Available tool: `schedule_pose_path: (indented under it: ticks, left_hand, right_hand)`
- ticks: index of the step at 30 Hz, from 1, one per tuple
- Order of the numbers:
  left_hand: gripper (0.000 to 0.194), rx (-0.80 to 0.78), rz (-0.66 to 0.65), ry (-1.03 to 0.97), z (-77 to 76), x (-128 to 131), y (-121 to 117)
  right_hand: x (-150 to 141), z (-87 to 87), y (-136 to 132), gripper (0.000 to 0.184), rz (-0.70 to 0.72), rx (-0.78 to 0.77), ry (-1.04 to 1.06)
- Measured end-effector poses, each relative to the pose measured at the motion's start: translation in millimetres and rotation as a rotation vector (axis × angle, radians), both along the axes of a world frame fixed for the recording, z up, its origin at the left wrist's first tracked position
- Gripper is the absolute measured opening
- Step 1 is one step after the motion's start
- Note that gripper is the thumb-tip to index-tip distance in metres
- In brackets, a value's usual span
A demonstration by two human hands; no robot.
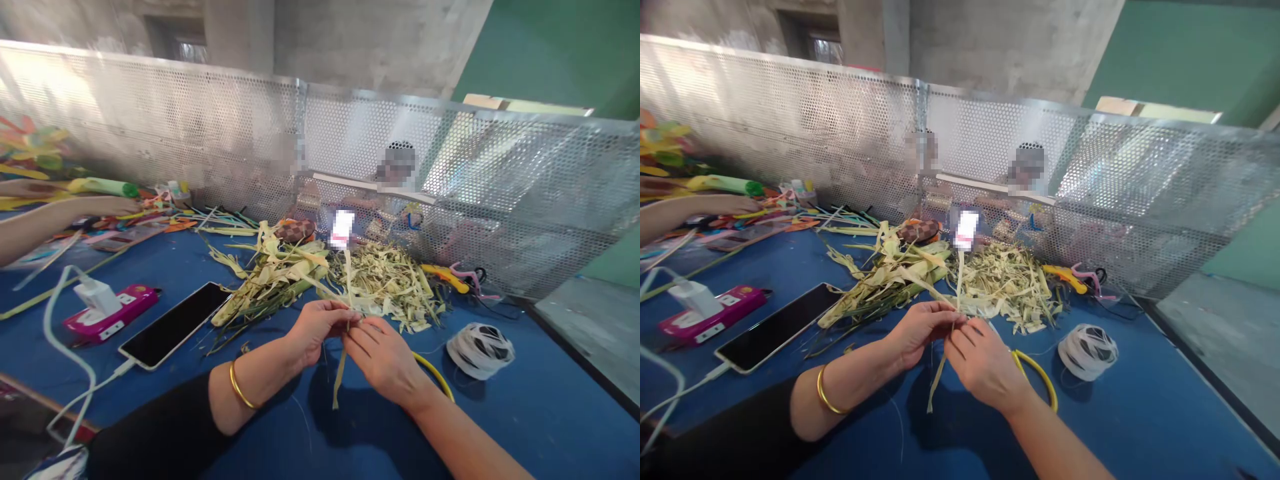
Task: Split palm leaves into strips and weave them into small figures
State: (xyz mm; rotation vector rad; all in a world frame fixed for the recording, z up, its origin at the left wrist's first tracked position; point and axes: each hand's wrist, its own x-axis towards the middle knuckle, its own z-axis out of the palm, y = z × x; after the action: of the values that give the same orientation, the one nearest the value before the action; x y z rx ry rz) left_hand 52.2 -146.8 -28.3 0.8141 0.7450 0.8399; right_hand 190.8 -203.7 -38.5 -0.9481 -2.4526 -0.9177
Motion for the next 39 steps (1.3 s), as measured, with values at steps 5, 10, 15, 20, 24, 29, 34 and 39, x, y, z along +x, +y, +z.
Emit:
schedule_pose_path:
  ticks: [5,10,15,20,24,29,34,39]
  left_hand:
    - [0.014,-0.103,0.005,-0.04,2.9,-0.8,1.2]
    - [0.023,0.004,0.065,-0.016,11.6,-3.8,2.1]
    - [0.017,0.129,0.082,0.062,5.6,0.4,-5.1]
    - [0.013,0.24,-0.023,0.115,1.1,3.6,-10.1]
    - [0.013,0.314,-0.075,0.132,5.1,1.5,-3.0]
    - [0.014,0.137,-0.01,0.041,8.4,-3.3,10.0]
    - [0.03,-0.129,-0.187,-0.027,7.2,-8.3,14.2]
    - [0.03,0.157,-0.277,0.127,7.9,-8.1,8.7]
  right_hand:
    - [1.0,-5.5,0.5,0.03,0.049,-0.08,0.135]
    - [2.0,-0.9,4.3,0.023,-0.144,-0.485,1.004]
    - [-2.2,4.7,12.1,0.028,-0.174,-0.983,1.725]
    - [-6.2,4.3,12.2,0.03,-0.06,-1.062,2.068]
    - [1.2,8.0,13.1,0.03,-0.08,-0.916,2.085]
    - [13.5,23.5,12.0,0.035,-0.057,-0.92,1.893]
    - [16.4,31.7,9.8,0.032,-0.061,-0.989,1.668]
    - [16.4,26.0,11.4,0.027,-0.101,-0.948,1.618]
